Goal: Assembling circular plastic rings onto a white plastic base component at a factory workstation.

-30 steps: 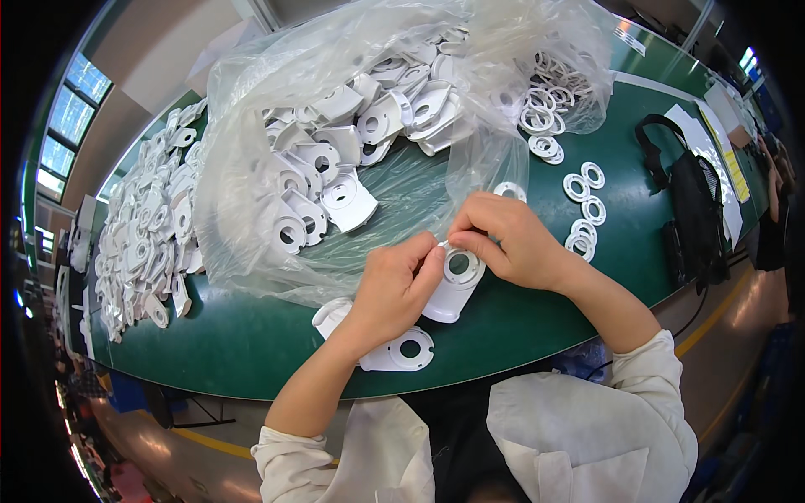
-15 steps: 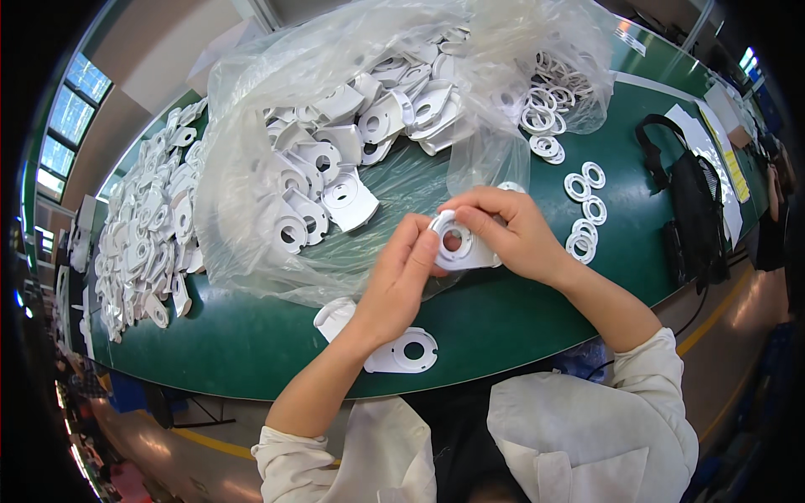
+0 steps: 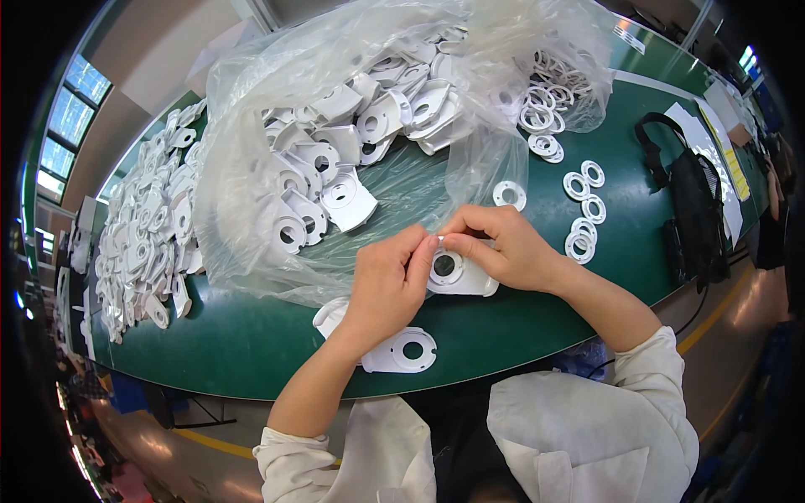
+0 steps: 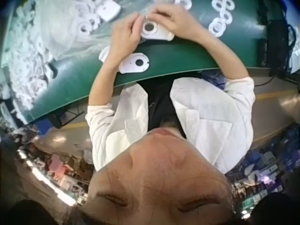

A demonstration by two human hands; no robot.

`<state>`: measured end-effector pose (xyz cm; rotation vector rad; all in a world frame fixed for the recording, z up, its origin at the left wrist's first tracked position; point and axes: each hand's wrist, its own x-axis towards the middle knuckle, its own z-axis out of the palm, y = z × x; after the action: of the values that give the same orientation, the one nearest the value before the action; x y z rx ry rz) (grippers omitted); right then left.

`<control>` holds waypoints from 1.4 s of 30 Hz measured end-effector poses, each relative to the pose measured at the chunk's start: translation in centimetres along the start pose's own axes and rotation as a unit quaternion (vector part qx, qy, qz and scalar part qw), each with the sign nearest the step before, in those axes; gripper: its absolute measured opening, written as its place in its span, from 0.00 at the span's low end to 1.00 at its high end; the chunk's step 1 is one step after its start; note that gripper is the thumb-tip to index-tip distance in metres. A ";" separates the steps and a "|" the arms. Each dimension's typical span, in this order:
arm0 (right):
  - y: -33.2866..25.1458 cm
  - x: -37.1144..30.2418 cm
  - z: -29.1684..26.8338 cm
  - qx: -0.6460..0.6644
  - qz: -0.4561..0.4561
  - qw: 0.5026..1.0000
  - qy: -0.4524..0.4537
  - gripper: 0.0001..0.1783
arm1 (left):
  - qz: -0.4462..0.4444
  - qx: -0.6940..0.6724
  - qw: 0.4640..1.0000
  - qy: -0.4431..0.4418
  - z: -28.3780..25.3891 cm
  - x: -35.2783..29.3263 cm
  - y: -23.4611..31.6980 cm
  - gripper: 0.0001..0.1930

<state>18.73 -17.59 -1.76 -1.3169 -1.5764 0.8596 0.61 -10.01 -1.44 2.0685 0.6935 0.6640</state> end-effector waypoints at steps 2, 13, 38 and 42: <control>-0.2 0.0 -0.1 0.002 0.008 1.000 -0.006 0.07 | -0.010 -0.006 1.000 -0.008 -0.2 0.1 0.0 0.12; -0.6 0.1 0.5 0.038 0.043 0.998 0.040 0.07 | -0.105 -0.145 0.984 -0.005 0.3 0.2 -0.4 0.12; 1.4 0.7 -1.5 -0.094 0.048 0.989 0.104 0.09 | -0.170 -0.200 0.958 -0.113 -3.3 0.5 1.0 0.19; 1.8 0.9 -4.9 -0.167 -0.013 0.946 0.277 0.08 | -0.053 -0.200 0.950 0.235 -10.0 1.9 -1.2 0.13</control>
<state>23.95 -16.45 -1.41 -1.5971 -1.3096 0.1658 -4.98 -2.73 3.08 1.4998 0.8451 1.1504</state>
